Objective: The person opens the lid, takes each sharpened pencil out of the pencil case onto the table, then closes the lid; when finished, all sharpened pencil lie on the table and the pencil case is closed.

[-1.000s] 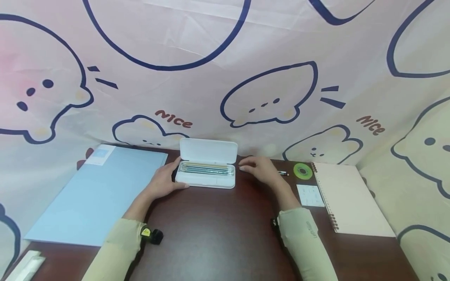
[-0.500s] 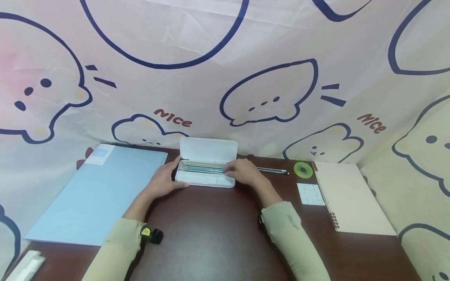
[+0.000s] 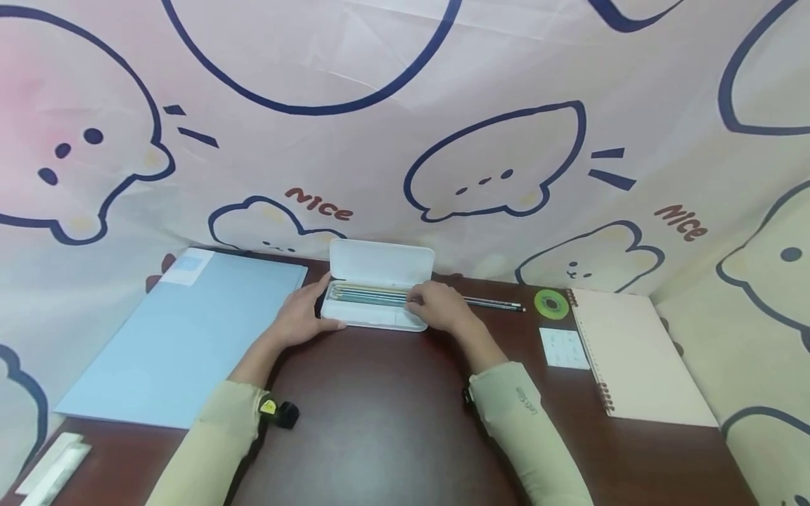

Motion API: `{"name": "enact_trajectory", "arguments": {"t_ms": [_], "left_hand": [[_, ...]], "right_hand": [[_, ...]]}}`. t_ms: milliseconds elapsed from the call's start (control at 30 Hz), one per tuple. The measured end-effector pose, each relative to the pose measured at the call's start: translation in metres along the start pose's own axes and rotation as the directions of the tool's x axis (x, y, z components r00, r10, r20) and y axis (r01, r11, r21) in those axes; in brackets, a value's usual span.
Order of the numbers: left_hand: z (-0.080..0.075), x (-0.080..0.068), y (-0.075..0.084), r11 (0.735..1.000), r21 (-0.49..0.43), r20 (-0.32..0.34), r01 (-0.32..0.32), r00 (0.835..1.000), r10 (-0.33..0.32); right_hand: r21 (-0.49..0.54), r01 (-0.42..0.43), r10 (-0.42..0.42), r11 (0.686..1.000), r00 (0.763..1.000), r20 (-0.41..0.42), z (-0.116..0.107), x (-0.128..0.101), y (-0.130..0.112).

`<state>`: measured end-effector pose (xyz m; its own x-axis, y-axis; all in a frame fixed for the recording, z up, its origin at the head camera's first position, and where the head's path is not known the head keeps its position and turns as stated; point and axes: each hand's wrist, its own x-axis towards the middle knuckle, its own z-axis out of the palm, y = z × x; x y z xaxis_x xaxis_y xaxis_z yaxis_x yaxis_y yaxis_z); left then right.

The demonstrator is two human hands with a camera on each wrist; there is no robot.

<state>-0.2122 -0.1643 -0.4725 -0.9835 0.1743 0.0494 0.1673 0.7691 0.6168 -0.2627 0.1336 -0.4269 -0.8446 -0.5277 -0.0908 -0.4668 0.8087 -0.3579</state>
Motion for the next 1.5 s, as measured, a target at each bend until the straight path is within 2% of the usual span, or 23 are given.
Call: {"name": "enact_trajectory", "arguments": {"t_ms": [333, 467, 600, 933, 1233, 1367, 1500], "left_hand": [[-0.002, -0.002, -0.002, 1.000, -0.006, 0.009, 0.027, 1.000, -0.027], [-0.003, -0.002, -0.001, 1.000, -0.004, 0.002, 0.015, 1.000, -0.015], [-0.003, -0.003, 0.001, 1.000, 0.000, 0.002, 0.005, 1.000, -0.005], [0.000, 0.000, 0.000, 1.000, -0.005, -0.002, -0.008, 1.000, 0.008], [0.001, -0.001, -0.001, 1.000, 0.003, -0.002, 0.002, 1.000, -0.002], [0.001, -0.001, 0.000, 1.000, 0.000, 0.000, 0.005, 1.000, -0.005], [0.001, -0.001, 0.000, 1.000, -0.003, -0.002, 0.008, 1.000, -0.008]], "right_hand": [[-0.065, -0.006, 0.006, 0.998, 1.000, 0.005, 0.000, 0.004, -0.008], [-0.119, -0.008, 0.008, 0.993, 1.000, -0.001, 0.002, 0.005, -0.009], [-0.144, -0.010, 0.014, 0.989, 1.000, 0.026, 0.003, 0.004, -0.009], [-0.020, -0.035, 0.035, 0.999, 0.999, 0.010, -0.001, 0.001, 0.002], [0.063, -0.049, 0.055, 0.997, 0.994, -0.090, -0.006, -0.002, 0.008], [0.179, -0.034, 0.060, 0.983, 0.988, -0.144, -0.011, -0.005, 0.016], [0.309, -0.059, 0.110, 0.949, 0.982, -0.151, -0.016, -0.011, 0.027]]}}
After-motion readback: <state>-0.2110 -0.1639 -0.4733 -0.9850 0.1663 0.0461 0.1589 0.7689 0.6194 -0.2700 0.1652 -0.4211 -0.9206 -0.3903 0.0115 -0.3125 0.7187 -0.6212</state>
